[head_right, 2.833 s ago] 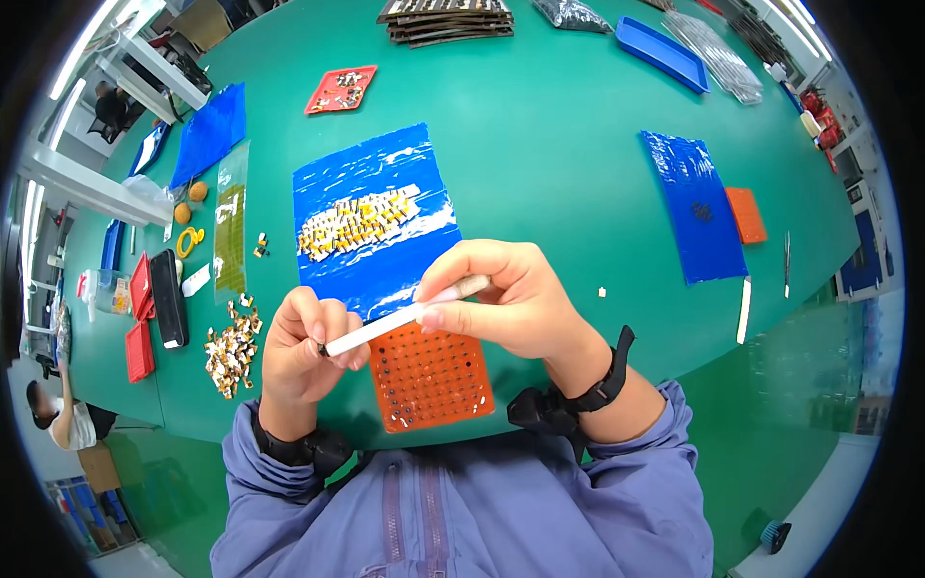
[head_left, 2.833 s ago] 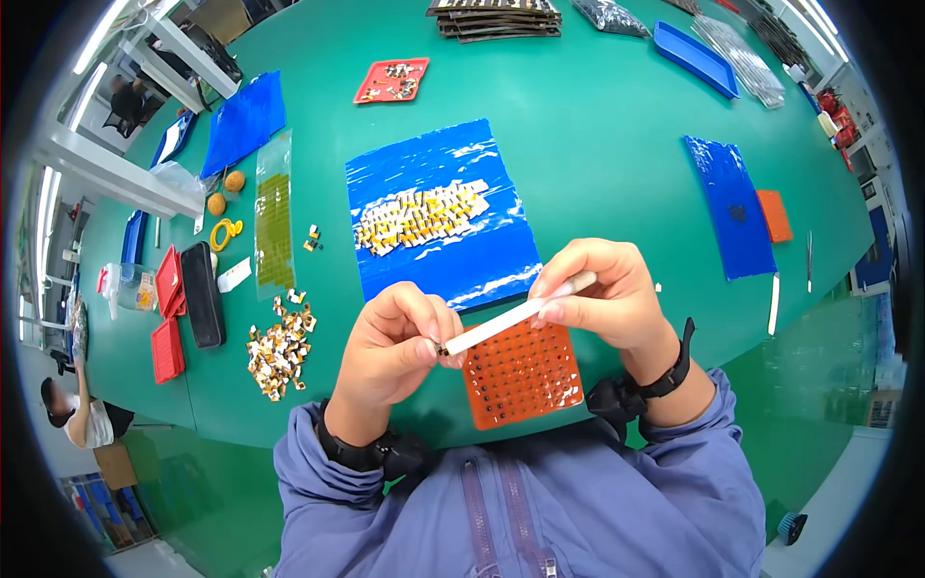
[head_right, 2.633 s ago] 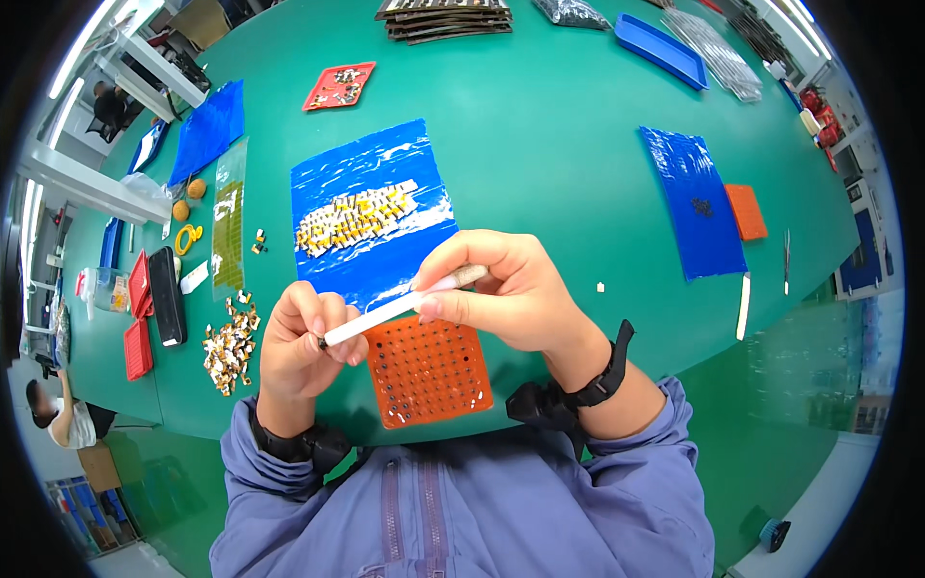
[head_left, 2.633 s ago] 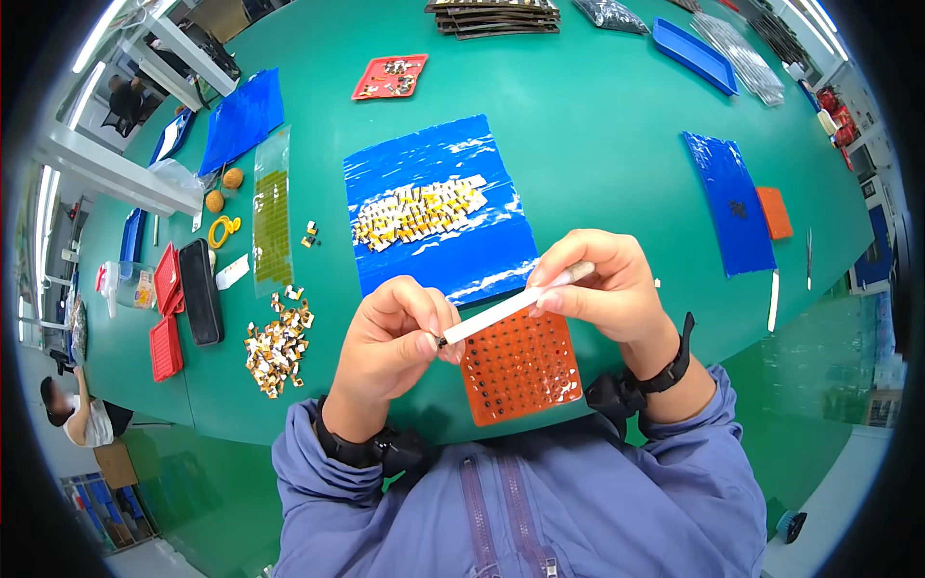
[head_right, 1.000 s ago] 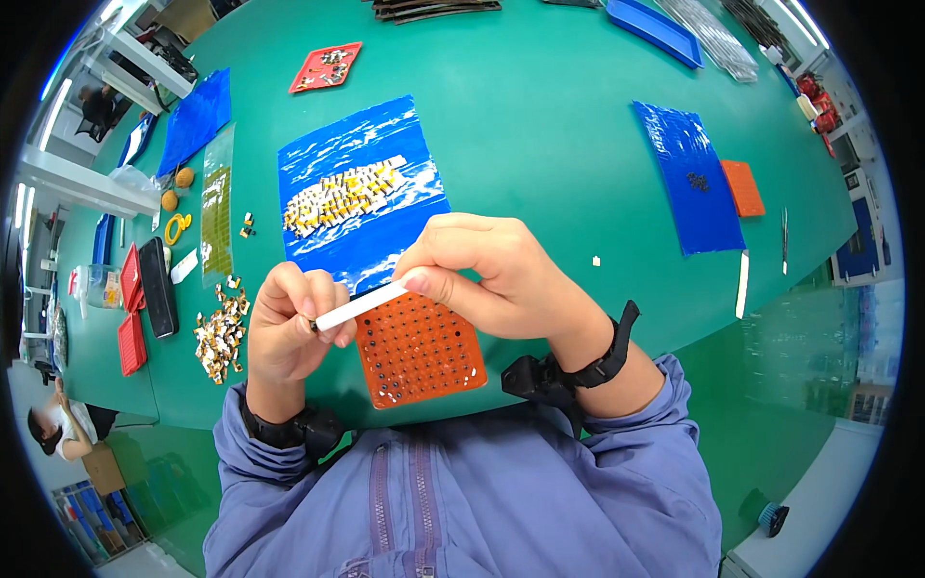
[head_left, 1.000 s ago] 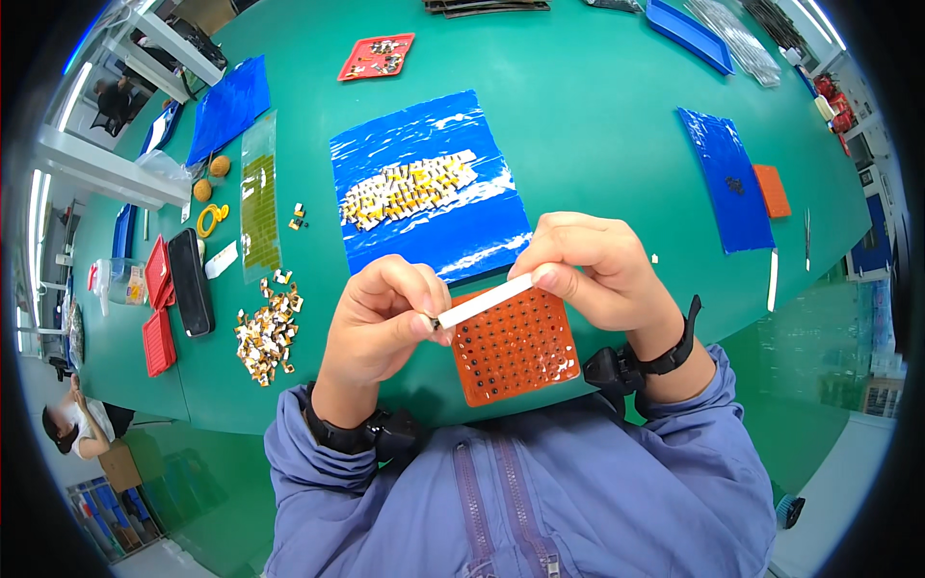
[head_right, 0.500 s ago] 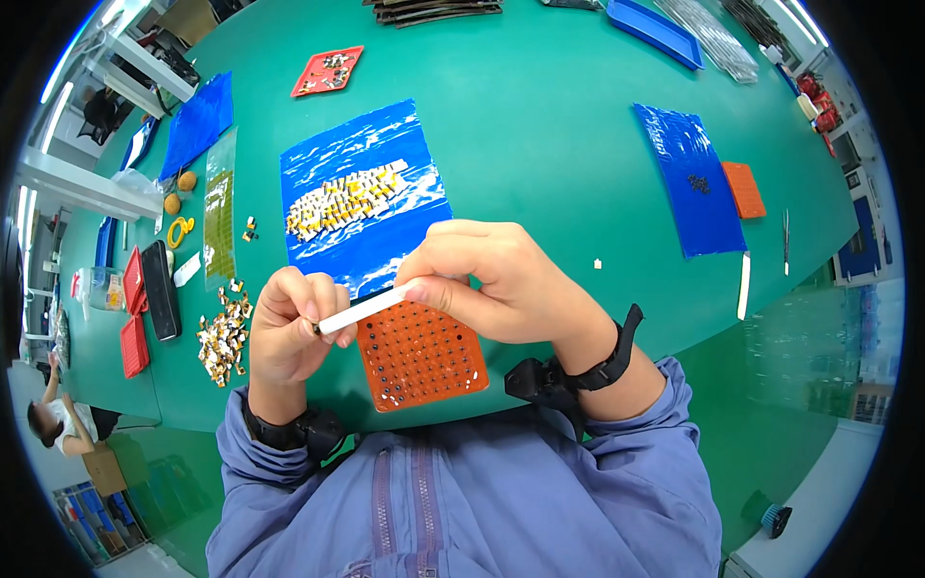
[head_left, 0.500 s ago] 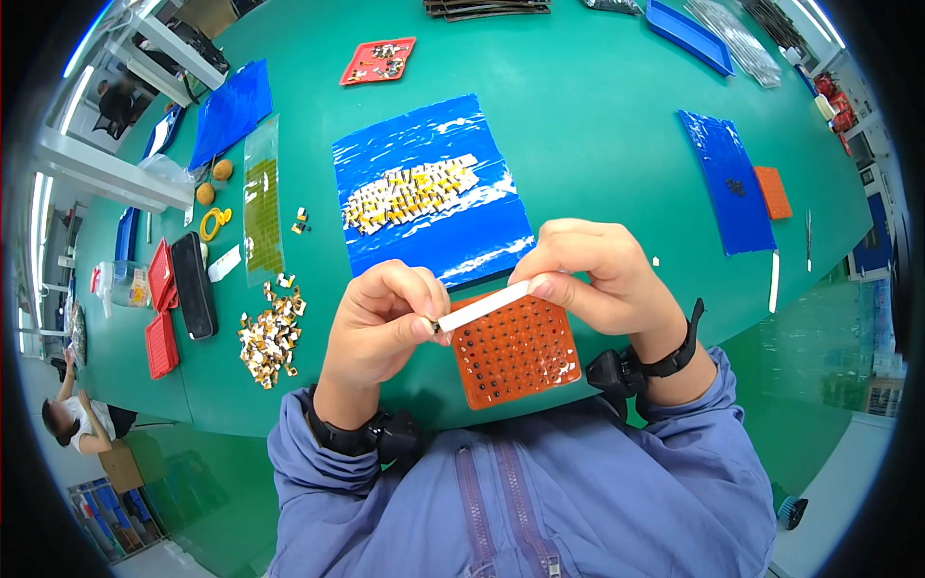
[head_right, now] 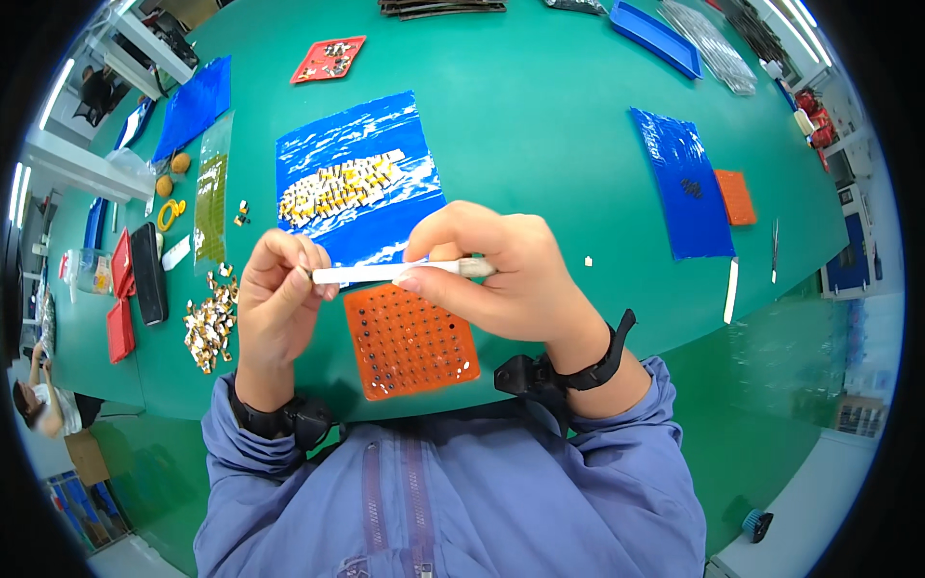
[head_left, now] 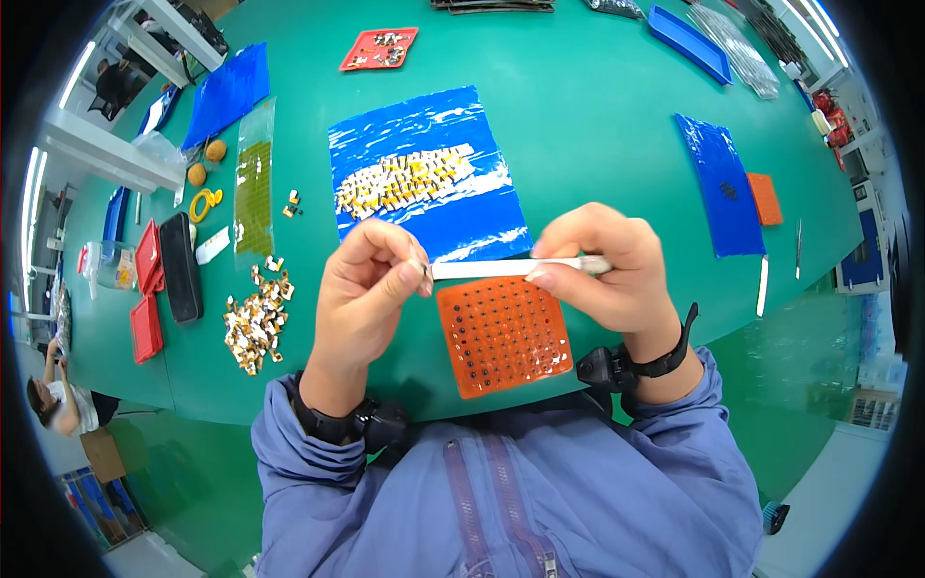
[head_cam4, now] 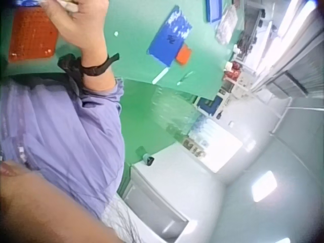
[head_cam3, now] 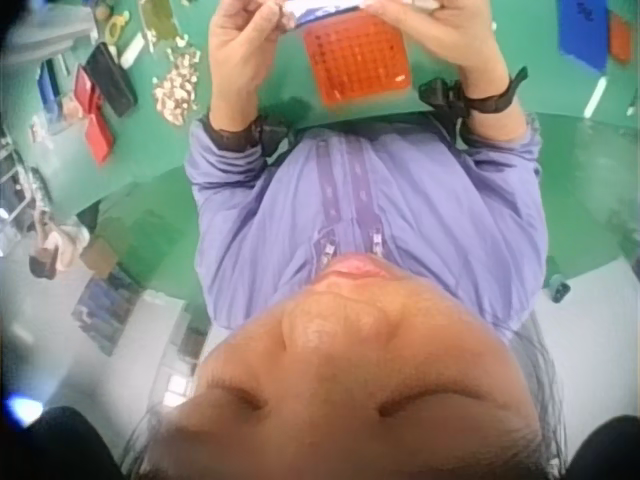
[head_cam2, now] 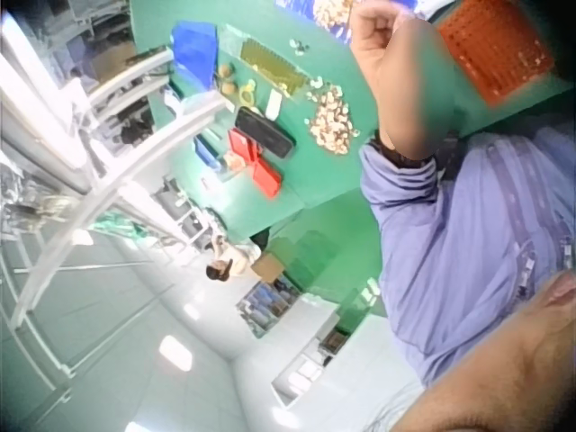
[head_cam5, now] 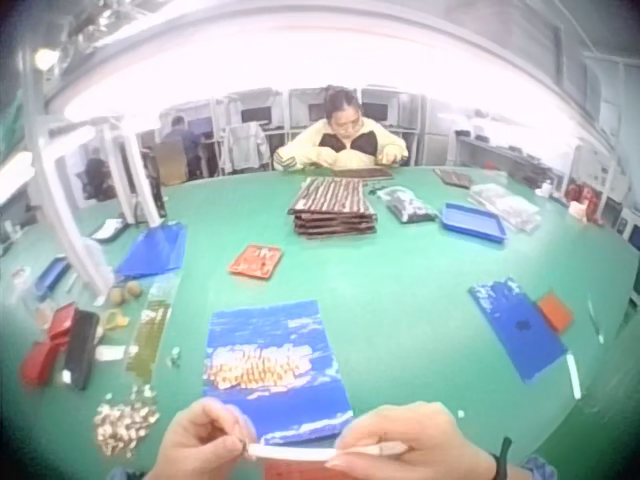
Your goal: The person uses a white stick-like tool to pick up small electronic components from a blue sheet and place them into the holes of an orange grid tray. The person repeats this process continuously, handling the components one at a time.
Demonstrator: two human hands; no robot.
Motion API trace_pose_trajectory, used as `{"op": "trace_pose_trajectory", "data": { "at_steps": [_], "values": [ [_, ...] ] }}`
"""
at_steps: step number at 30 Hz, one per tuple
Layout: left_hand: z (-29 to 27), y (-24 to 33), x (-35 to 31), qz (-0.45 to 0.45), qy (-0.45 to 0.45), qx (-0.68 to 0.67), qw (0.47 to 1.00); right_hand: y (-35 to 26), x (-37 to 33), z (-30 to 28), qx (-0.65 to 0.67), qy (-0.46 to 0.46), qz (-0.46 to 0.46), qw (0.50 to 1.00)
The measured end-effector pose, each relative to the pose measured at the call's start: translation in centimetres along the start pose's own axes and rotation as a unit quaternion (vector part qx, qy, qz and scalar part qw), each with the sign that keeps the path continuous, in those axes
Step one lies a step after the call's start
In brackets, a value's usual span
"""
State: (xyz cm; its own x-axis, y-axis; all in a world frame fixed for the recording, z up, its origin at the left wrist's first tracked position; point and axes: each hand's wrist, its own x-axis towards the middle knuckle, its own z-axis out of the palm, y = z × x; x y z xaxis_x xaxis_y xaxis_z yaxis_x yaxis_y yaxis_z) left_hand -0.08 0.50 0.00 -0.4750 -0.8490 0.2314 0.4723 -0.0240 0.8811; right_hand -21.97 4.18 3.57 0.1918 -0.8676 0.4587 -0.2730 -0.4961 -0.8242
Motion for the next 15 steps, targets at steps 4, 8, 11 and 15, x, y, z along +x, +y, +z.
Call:
{"op": "trace_pose_trajectory", "data": {
  "at_steps": [4,8,11,15],
  "values": [
    [-0.1,0.1,0.2,-0.021,0.037,0.028,0.999,-0.2,0.2,-0.4,0.089,-0.016,-0.111,0.990],
    [-0.1,0.1,0.2,-0.064,0.049,0.067,0.994,-2.3,0.1,0.9,0.086,-0.066,-0.097,0.989],
    [0.1,0.0,0.2,-0.089,0.036,0.059,0.994,-2.3,-0.2,2.2,0.033,-0.092,-0.147,0.984],
    [0.0,0.0,0.2,-0.109,0.020,0.043,0.993,-2.1,-0.1,3.3,-0.021,-0.096,-0.180,0.979]
  ]
}}
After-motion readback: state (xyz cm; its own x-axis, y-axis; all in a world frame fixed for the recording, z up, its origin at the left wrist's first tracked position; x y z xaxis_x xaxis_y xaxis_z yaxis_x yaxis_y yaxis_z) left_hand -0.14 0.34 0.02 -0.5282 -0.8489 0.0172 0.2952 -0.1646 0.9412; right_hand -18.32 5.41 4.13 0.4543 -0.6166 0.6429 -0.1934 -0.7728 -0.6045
